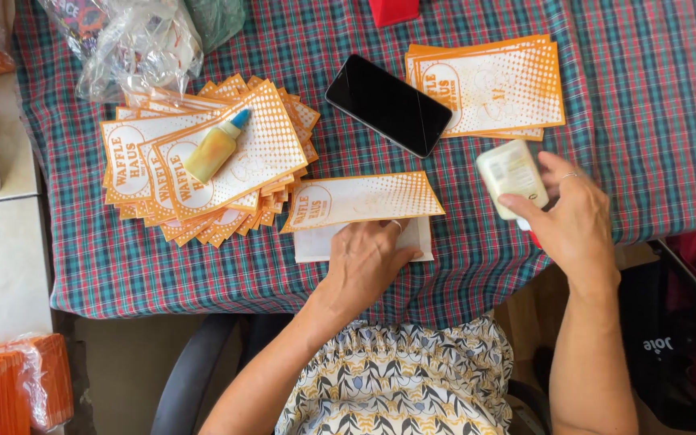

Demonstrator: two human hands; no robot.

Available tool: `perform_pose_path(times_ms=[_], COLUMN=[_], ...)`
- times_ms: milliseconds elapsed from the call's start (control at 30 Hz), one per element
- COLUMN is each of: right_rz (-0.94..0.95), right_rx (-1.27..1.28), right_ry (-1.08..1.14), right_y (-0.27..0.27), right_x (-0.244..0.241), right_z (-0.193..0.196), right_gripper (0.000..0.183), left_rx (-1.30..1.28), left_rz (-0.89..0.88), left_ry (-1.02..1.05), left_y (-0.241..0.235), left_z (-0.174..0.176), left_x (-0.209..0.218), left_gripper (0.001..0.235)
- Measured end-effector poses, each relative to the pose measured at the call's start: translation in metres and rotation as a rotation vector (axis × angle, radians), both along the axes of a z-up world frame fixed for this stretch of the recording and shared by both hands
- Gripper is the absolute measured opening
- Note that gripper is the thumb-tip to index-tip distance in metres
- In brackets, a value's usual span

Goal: Applying glue to paper sleeves and folding them to assemble packaging bags

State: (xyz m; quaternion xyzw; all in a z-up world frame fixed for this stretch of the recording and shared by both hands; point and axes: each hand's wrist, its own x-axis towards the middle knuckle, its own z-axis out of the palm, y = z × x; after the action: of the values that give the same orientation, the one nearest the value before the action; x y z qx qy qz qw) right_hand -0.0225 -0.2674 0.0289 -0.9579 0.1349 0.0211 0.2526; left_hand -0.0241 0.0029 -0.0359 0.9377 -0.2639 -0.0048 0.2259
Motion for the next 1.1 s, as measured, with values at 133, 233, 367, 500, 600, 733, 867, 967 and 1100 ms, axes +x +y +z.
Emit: perform_pose_path(times_ms=[133, 233, 367, 500, 600, 733, 867, 967, 1100], right_rz=[-0.009, -0.168, -0.219, -0.072, 0.064, 0.074, 0.082, 0.102, 0.109], right_rx=[0.061, 0.702, 0.905, 0.77, 0.77, 0.725, 0.727, 0.682, 0.737], right_ry=[0.039, -0.3, -0.492, -0.604, -0.665, -0.712, -0.643, -0.643, -0.708], right_y=[-0.015, -0.008, 0.001, 0.022, 0.031, 0.035, 0.031, 0.031, 0.038], right_x=[-0.001, -0.01, -0.021, -0.023, -0.01, -0.002, -0.012, -0.009, 0.012], right_z=[-0.013, -0.013, -0.025, -0.044, -0.063, -0.083, -0.077, -0.073, -0.078], right_gripper=[0.068, 0.048, 0.041, 0.033, 0.047, 0.043, 0.043, 0.041, 0.039], left_rx=[-0.127, -0.093, 0.057, 0.07, 0.1, 0.1, 0.09, 0.096, 0.116], left_rz=[0.002, 0.008, 0.037, 0.072, 0.078, 0.083, 0.066, 0.044, 0.019], left_ry=[0.087, -0.085, -0.077, -0.02, 0.043, 0.058, 0.095, 0.119, 0.131], left_y=[0.005, 0.008, 0.007, 0.001, 0.002, 0.002, 0.005, 0.005, 0.007], left_z=[0.002, 0.007, 0.006, 0.002, 0.026, 0.029, 0.034, 0.036, 0.038], left_x=[0.012, 0.024, 0.027, 0.023, 0.024, 0.025, 0.027, 0.03, 0.027], left_gripper=[0.029, 0.056, 0.072, 0.078, 0.069, 0.07, 0.075, 0.081, 0.091])
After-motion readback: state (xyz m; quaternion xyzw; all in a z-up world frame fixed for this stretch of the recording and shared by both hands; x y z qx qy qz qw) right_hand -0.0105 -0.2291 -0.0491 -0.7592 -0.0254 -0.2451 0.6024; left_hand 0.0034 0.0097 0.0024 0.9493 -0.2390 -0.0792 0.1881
